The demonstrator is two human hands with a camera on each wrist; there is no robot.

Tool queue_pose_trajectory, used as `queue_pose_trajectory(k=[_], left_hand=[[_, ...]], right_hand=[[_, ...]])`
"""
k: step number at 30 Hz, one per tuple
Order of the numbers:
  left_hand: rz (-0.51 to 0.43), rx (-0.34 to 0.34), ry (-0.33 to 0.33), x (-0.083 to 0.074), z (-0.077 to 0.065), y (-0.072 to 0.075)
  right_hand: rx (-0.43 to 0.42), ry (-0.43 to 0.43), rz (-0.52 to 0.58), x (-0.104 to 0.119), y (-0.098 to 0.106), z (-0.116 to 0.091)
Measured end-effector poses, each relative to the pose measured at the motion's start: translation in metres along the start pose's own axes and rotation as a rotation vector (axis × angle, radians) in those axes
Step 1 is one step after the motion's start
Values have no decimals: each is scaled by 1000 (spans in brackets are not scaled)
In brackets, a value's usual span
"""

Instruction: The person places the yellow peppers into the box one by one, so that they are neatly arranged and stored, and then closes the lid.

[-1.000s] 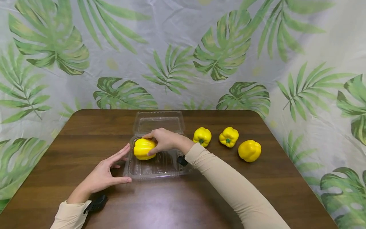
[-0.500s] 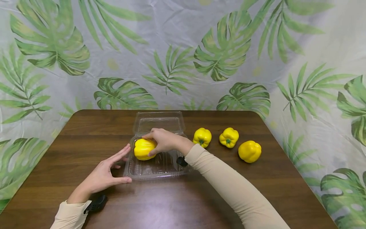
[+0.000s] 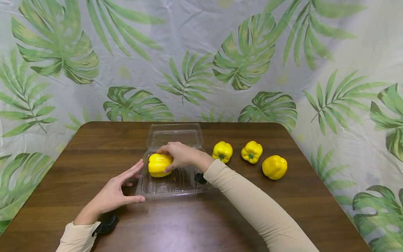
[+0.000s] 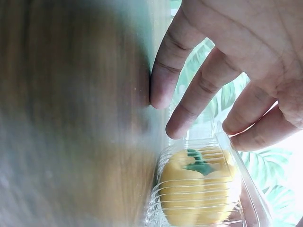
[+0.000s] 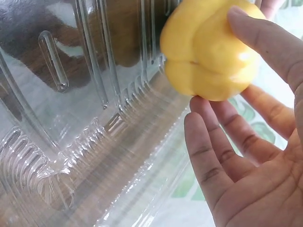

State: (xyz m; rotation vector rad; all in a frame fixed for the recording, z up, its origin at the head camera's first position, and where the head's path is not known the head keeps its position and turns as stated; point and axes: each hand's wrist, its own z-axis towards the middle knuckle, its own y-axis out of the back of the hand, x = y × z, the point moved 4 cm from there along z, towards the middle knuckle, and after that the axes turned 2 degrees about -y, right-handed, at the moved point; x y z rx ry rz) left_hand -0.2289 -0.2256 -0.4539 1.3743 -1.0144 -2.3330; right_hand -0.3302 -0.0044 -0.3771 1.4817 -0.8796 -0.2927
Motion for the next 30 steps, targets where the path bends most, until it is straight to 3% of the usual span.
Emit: queue_pose_trajectory(k=[17,30], left_hand=[[-1,1,2,0,0,-1],[7,-5,-7,0,0,-1]], right_hand=[[10,0,42,-5,5,-5],[0,-25,109,-18,26,-27]])
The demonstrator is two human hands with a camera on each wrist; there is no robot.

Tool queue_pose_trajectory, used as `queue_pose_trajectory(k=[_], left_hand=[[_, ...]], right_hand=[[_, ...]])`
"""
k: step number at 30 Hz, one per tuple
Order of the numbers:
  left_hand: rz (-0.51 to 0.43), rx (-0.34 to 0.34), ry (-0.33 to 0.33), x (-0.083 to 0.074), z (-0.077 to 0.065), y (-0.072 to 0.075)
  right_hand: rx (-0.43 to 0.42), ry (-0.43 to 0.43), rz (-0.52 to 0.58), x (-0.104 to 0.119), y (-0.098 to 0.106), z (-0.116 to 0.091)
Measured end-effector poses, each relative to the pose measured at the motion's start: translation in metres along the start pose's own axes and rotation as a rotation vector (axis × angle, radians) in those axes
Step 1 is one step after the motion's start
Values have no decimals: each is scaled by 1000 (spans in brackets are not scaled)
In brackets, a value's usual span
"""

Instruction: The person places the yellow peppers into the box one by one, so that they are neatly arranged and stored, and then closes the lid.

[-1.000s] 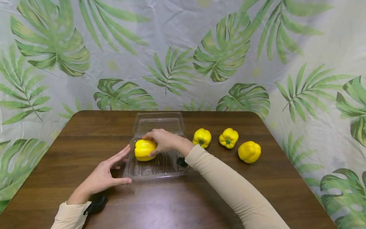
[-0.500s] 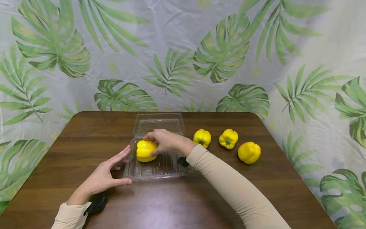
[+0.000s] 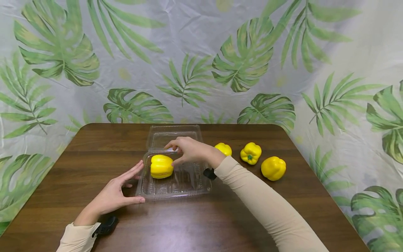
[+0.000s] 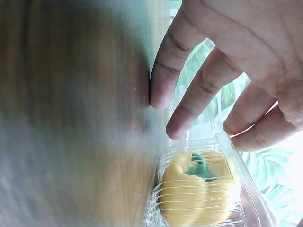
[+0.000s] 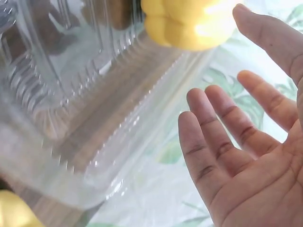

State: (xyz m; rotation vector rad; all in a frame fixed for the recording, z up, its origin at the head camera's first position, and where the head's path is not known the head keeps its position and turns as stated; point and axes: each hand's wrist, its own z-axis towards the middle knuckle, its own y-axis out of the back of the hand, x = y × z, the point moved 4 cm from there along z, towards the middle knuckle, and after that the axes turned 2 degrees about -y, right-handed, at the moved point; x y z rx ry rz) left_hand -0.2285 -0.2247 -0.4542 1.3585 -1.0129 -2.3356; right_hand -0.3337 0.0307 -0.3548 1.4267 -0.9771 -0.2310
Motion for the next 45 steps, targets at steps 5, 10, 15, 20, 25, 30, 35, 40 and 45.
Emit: queue_pose_trajectory(k=[5,10,15,20,25,30,35,40,45], left_hand=[[-3,1,-2,-1,0,0],[-5,0,0,-1,1,-1],[-6,4,3,0,0,-2],[-11,2,1,0,-1,-2],[-11,0,-1,0,-1,-1],[-8,-3,-4,-1,-1,0],[-3,-4,-8,-1,-1,0],[3,-5,-10,-2,-1,0],[2,-6,-7,-2,-1,1]], right_hand=[[10,3,-8,-5,9,-11],[16,-9,16,-11,18,-22],[17,-50,44,-23,26,-32],[-11,-64,54,-35,34,-42],[-44,-77,55,-44,43,-51],[-61,-93,82,-55,49,-58],[-76,-127,96,-67,54,-68],[-100,-153,97,-79,56,-79],[-97,-165,137,-90,57,-88]])
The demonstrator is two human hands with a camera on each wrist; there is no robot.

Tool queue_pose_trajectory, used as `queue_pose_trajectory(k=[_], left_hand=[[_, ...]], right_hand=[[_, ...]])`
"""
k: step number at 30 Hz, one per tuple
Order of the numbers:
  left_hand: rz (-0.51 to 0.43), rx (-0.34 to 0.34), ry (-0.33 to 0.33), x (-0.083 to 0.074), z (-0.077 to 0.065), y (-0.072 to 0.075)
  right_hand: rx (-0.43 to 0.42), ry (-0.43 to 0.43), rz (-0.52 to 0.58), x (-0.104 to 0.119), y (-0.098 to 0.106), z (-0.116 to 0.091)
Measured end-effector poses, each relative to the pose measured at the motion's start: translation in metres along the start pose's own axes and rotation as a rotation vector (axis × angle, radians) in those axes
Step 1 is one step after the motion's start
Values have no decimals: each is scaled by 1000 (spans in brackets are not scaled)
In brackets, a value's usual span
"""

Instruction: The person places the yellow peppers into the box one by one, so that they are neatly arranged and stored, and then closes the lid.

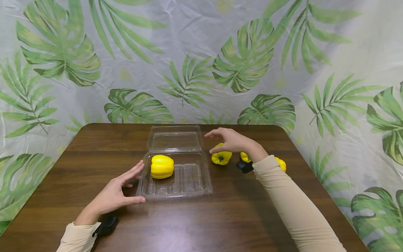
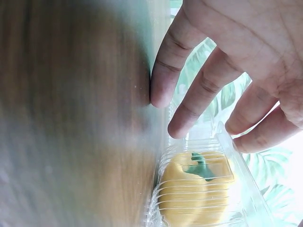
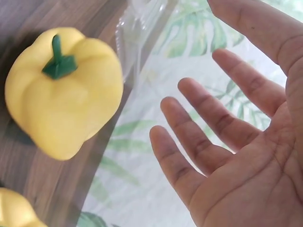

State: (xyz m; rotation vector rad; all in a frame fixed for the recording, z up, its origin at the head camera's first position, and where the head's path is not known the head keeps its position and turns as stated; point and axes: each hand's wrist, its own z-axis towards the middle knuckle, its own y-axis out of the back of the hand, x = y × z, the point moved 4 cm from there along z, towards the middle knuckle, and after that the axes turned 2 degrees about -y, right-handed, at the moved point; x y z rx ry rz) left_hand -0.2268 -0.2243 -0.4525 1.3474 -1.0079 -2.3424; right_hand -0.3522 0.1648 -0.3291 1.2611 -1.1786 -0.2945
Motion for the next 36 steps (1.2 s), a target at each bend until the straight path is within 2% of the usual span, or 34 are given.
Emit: queue_pose_trajectory(k=[12,26,36], left_hand=[[1,4,4,0,1,0],[-2,6,5,-1,0,0],[-11,8,9,0,0,0]], right_hand=[[-8,-52,-35,-27,4,-10],[24,-78,22,-42,-1,-11],[69,-48,109,-50,-8,-7]])
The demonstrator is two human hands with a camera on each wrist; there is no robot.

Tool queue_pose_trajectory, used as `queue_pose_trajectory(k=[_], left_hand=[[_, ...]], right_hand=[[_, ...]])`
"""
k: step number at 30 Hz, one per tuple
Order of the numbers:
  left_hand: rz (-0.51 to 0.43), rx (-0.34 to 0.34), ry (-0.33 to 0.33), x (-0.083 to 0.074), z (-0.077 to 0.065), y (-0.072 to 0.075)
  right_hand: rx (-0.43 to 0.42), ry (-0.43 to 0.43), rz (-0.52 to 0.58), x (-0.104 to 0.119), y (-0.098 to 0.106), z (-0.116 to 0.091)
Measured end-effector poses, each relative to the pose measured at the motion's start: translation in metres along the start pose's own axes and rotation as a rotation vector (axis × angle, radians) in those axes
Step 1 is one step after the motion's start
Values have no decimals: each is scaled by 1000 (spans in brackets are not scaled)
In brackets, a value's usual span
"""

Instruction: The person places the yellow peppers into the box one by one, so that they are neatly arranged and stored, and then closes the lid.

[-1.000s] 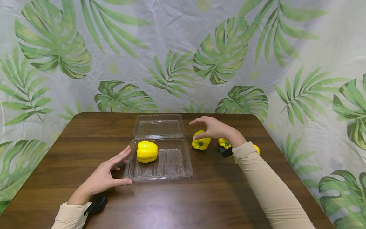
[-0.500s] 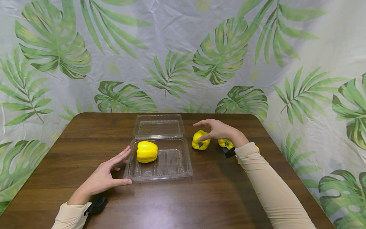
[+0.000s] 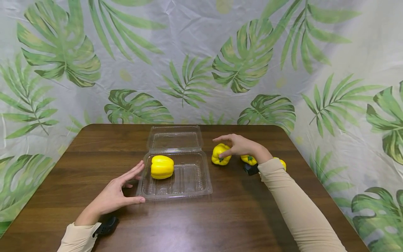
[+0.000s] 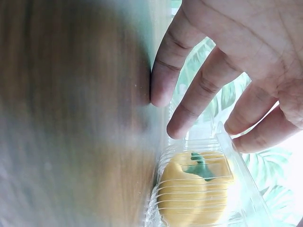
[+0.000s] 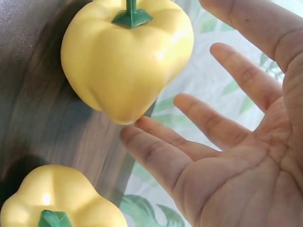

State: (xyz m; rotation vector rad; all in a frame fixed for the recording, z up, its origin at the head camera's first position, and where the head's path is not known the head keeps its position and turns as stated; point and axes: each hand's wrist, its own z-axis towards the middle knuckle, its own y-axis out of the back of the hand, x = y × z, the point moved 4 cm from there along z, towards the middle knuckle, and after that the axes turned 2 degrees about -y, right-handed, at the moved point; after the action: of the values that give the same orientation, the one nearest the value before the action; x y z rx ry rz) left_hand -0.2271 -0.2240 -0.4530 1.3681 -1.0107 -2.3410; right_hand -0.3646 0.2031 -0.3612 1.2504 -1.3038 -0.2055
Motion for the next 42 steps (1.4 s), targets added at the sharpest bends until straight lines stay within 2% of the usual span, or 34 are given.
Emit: queue_pose_trajectory(k=[18,25,36,42], left_hand=[[-2,-6,-18,1,0,0],[-6,-5,-17,1,0,0],[-7,-7,-19,1,1,0],[-7,-4,-17,2,0,0]], right_hand=[[-12,8,5,-6,-4,0],[-17,38,-41,-7,-7,2],[-22,-11,-78,-11,-10,-2],[-17,-1,-57,-12,-13,-5]])
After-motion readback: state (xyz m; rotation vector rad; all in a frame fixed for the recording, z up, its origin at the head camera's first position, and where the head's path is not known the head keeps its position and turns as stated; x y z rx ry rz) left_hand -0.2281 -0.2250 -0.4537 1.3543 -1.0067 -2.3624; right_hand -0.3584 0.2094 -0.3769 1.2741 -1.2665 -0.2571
